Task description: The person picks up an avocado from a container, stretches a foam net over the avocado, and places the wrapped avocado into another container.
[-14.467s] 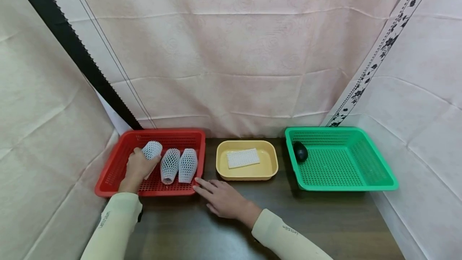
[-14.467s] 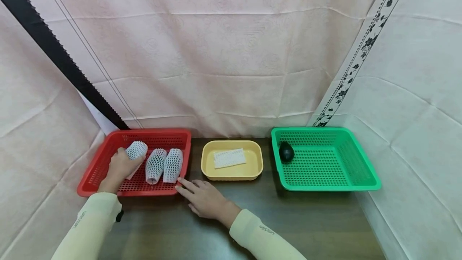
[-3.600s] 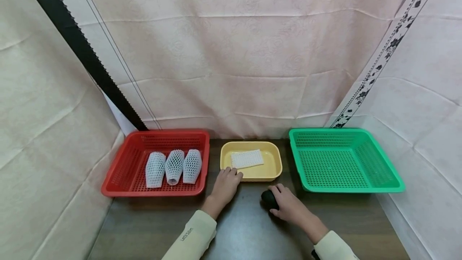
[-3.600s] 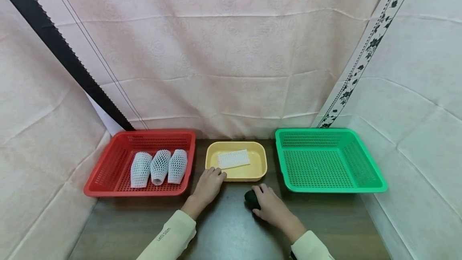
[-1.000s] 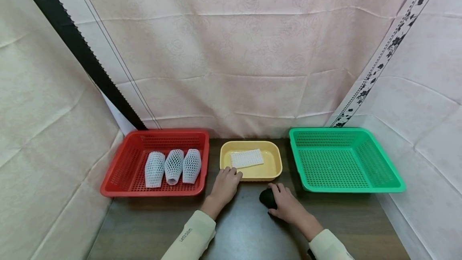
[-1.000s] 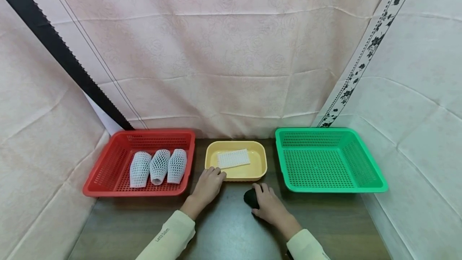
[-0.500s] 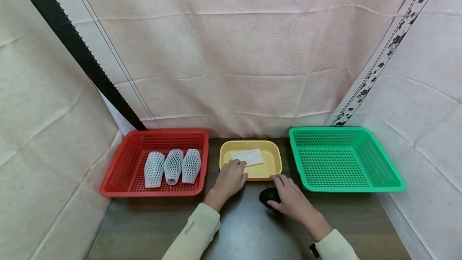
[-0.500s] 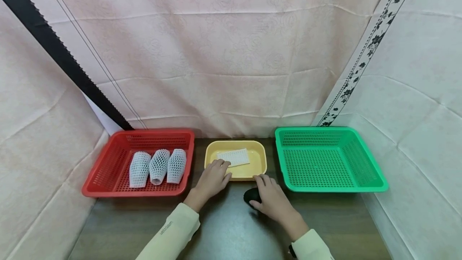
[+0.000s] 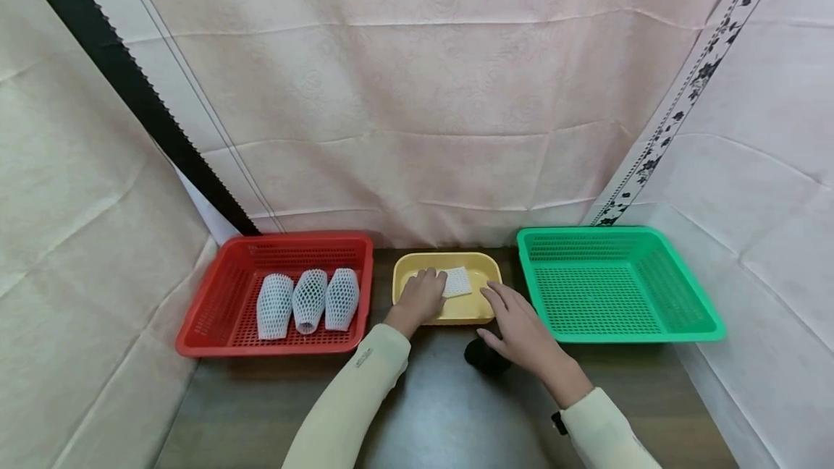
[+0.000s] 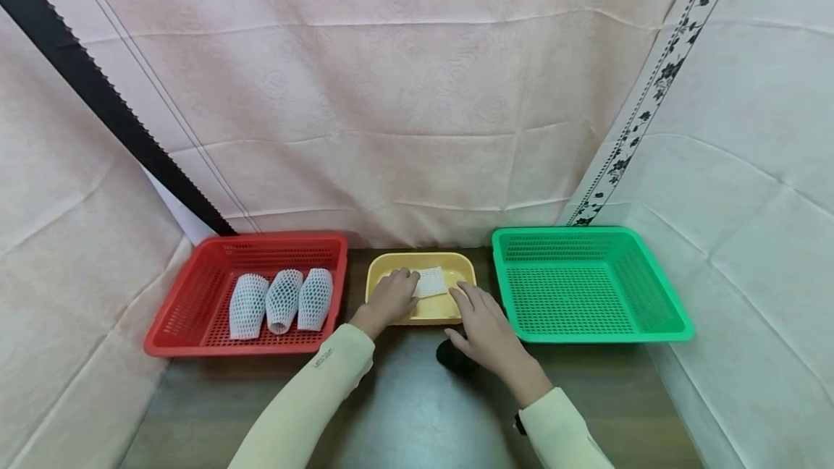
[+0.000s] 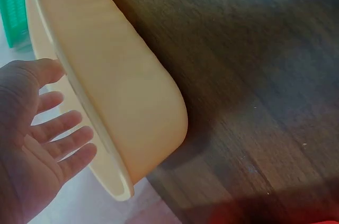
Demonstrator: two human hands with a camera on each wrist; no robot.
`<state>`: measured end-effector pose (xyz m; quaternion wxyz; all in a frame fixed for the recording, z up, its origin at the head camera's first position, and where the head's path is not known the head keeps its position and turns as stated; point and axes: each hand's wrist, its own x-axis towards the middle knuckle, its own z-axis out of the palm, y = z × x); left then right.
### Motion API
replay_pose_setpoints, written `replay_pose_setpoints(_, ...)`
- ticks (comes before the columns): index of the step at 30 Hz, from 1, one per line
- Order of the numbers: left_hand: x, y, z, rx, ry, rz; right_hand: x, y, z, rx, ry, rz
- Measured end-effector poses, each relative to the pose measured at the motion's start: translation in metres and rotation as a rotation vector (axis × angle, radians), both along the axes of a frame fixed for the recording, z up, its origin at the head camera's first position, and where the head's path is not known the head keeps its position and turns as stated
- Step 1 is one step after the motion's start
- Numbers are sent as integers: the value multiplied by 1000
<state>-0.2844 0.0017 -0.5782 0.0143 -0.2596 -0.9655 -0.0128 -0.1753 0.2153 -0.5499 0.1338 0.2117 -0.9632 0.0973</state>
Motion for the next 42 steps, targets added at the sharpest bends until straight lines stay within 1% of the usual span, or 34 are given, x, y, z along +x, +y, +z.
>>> replay_pose_setpoints(5,-8,2,-9,-9,-71,16,-14,-3,1,39,14,41)
replay_pose_setpoints(8,-10,3,-15,-27,-106,26,-19,-4,1,37,5,53)
replay_pose_setpoints(11,-10,2,-20,-40,-119,33,-22,-4,2,25,-17,51)
replay_pose_setpoints(16,-12,0,-22,-30,-104,24,-26,0,2,23,-45,37)
replay_pose_setpoints(20,-15,0,-25,-19,-93,37,-28,1,2,9,-54,44)
replay_pose_setpoints(24,-16,0,-28,-28,-56,39,-29,1,3,-5,-90,33)
replay_pose_setpoints(28,-14,-1,-26,-16,1,18,-30,1,5,-16,-118,18)
replay_pose_setpoints(31,-14,-1,-23,42,45,21,-31,3,8,-37,-126,12)
replay_pose_setpoints(32,-14,-1,-21,67,50,29,-31,4,10,-49,-134,7)
replay_pose_setpoints(35,-11,-1,-16,154,41,65,-32,8,14,-91,-153,0)
replay_pose_setpoints(38,-6,0,-11,250,32,103,-34,11,17,-128,-181,-6)
replay_pose_setpoints(42,3,1,-5,397,49,124,-38,15,20,-191,-211,-14)
